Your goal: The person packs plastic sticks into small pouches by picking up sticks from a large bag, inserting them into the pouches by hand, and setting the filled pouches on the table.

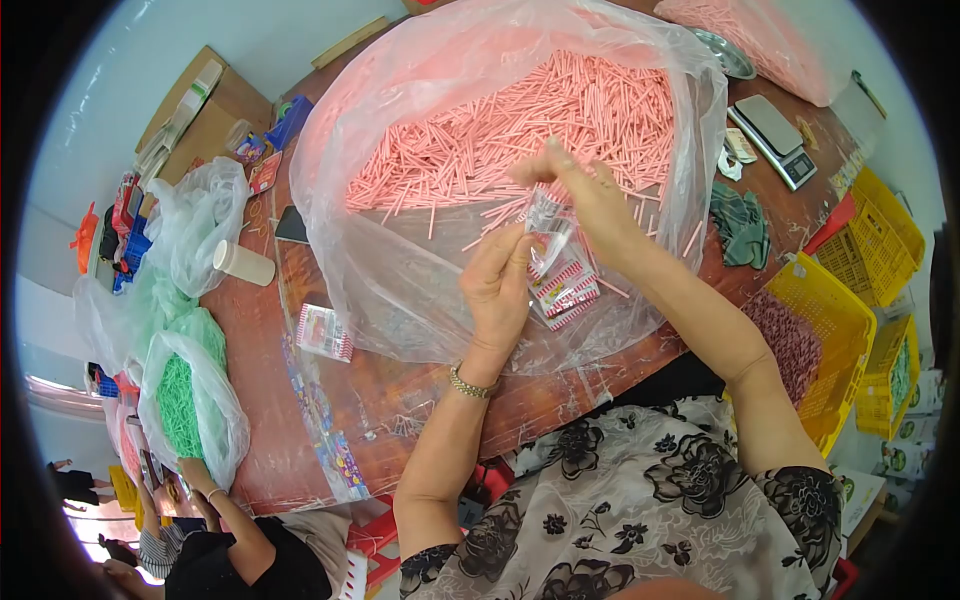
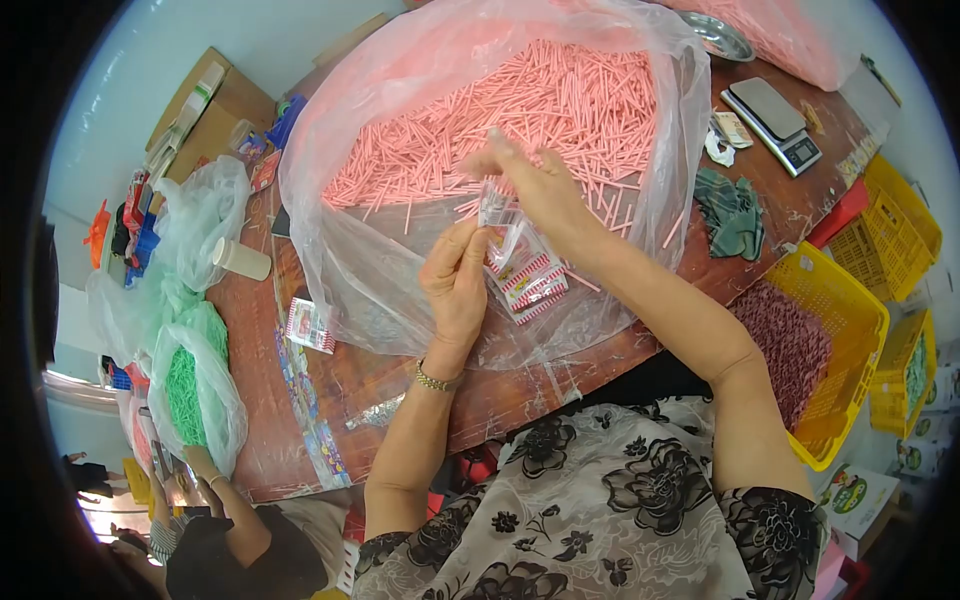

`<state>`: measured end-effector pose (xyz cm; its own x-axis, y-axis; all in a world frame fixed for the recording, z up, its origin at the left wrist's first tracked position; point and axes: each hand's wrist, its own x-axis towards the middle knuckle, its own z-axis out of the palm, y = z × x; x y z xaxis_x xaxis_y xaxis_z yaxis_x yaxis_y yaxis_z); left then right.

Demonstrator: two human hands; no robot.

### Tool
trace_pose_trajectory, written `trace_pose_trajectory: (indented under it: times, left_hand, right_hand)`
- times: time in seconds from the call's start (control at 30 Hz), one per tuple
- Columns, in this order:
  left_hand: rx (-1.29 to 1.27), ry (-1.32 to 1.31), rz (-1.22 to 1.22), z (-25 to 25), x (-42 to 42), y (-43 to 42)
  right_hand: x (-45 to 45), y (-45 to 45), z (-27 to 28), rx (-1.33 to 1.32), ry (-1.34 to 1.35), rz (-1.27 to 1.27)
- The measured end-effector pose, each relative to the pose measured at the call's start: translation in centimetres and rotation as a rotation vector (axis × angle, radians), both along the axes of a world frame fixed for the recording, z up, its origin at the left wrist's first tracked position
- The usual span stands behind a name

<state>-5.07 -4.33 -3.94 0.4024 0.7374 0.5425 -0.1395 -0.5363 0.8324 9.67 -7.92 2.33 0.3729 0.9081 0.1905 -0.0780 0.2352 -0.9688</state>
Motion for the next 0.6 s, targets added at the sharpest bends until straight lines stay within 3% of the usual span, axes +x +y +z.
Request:
trace_pose_trajectory:
  times: [0.13,0.27,0.37,0.43,0.53,0.6]
  left_hand:
    - [-0.060,-0.042,0.029,0.1,-0.1,-0.2]
    - [-0.144,-0.079,0.105,0.2,-0.1,0.3]
    - [-0.258,-0.145,0.027,0.5,0.0,0.0]
    - [-0.460,-0.270,-0.121,1.4,0.8,-1.1]
    - [-0.501,-0.159,-0.225,1.3,0.9,-1.6]
    - [-0.263,0.146,-0.125,2.5,0.3,-2.0]
  right_hand:
    - [1.0,-0.1,-0.5,-0.132,-0.219,0.091]
    - [3.0,-1.9,-0.1,-0.047,-0.642,0.002]
    - [3.4,-2.6,0.6,-0.176,-0.501,0.130]
    - [3.3,-2.4,-0.7,-0.044,-0.403,0.086]
    - [3.2,-3.1,-0.8,0.009,-0.238,0.055]
    - [3.4,-4.2,-0.7,0.042,-0.185,0.064]
